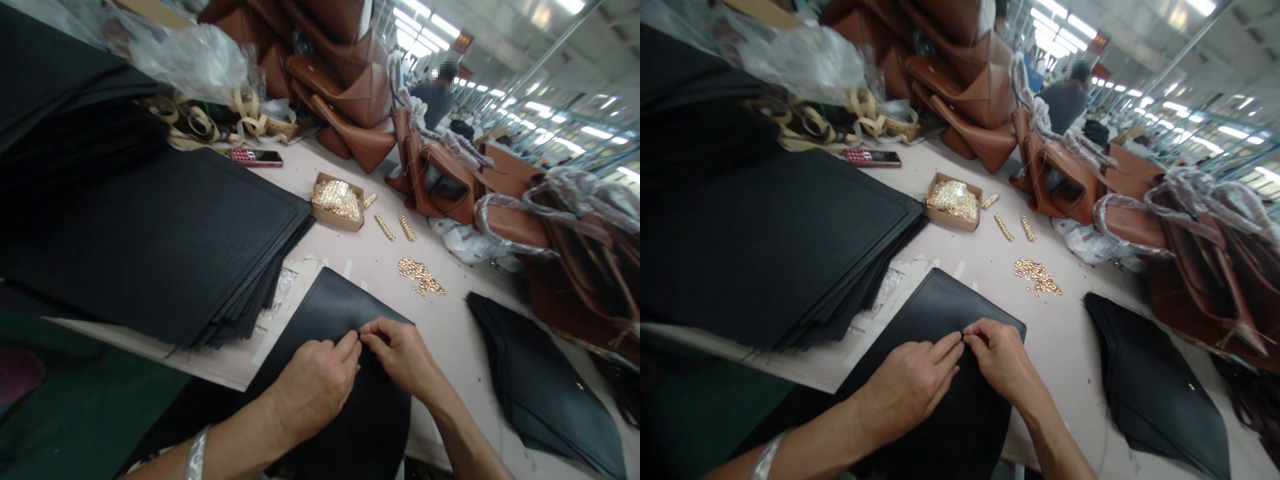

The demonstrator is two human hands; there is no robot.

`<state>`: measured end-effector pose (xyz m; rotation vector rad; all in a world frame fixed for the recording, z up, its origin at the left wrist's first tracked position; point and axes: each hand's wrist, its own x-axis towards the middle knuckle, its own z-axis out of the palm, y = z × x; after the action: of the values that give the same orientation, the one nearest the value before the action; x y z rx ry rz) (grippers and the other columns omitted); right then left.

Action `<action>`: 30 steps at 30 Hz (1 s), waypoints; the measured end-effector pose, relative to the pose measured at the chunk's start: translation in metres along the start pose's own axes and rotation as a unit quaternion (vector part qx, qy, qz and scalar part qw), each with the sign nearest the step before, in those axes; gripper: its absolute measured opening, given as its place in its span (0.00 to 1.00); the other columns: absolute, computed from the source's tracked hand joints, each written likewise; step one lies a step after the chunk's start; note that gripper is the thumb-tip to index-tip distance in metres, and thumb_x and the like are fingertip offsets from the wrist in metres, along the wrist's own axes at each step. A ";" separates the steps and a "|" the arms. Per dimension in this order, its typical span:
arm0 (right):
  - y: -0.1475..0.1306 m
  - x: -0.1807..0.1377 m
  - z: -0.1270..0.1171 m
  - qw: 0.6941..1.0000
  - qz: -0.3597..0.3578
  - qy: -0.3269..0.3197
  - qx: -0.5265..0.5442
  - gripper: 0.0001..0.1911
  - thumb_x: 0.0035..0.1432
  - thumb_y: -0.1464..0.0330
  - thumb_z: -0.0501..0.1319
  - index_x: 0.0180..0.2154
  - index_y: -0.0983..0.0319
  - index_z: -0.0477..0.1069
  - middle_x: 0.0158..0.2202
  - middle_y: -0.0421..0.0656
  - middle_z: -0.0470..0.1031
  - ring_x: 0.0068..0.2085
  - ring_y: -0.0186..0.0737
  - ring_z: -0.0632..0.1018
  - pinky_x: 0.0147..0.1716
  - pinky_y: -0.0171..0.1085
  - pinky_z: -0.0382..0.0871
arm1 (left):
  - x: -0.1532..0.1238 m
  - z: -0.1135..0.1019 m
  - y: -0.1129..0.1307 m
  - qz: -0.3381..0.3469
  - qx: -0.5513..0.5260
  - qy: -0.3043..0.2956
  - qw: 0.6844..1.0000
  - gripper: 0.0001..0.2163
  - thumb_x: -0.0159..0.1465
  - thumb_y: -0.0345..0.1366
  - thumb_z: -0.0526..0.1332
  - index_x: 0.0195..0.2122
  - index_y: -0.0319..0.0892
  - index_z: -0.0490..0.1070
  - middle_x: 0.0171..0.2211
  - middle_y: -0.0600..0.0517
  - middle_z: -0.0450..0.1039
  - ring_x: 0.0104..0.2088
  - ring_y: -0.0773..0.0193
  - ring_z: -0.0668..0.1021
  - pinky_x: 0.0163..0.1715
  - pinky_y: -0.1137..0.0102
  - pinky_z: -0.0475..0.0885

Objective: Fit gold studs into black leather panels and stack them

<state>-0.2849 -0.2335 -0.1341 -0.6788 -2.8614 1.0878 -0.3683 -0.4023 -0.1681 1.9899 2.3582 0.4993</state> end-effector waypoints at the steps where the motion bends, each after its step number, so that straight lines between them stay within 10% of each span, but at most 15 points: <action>1: -0.002 0.002 -0.001 1.000 0.006 -0.006 -0.008 0.08 0.60 0.70 0.59 0.33 0.59 0.78 0.30 0.38 0.80 0.31 0.35 0.77 0.33 0.32 0.66 | 0.000 0.000 0.000 -0.001 -0.002 0.000 1.000 0.17 0.70 0.33 0.51 0.59 0.38 0.64 0.52 0.48 0.72 0.33 0.58 0.77 0.28 0.60 0.75; 22: -0.003 0.041 -0.016 0.953 0.223 -0.201 0.034 0.05 0.54 0.68 0.62 0.27 0.63 0.71 0.21 0.38 0.71 0.21 0.33 0.72 0.20 0.31 0.66 | -0.002 0.006 -0.002 0.002 -0.016 0.039 0.999 0.17 0.68 0.34 0.55 0.57 0.37 0.68 0.54 0.47 0.74 0.30 0.61 0.76 0.26 0.63 0.73; 30: -0.012 0.045 -0.014 0.973 0.180 -0.143 -0.035 0.06 0.49 0.71 0.65 0.25 0.61 0.68 0.16 0.36 0.69 0.18 0.32 0.69 0.18 0.31 0.58 | 0.002 -0.001 -0.002 -0.003 -0.029 0.013 0.999 0.17 0.69 0.34 0.52 0.57 0.36 0.68 0.55 0.46 0.73 0.32 0.60 0.78 0.28 0.62 0.74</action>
<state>-0.3284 -0.2147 -0.1226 -1.1762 -3.1075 1.2174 -0.3712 -0.4010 -0.1669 1.9635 2.3368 0.5900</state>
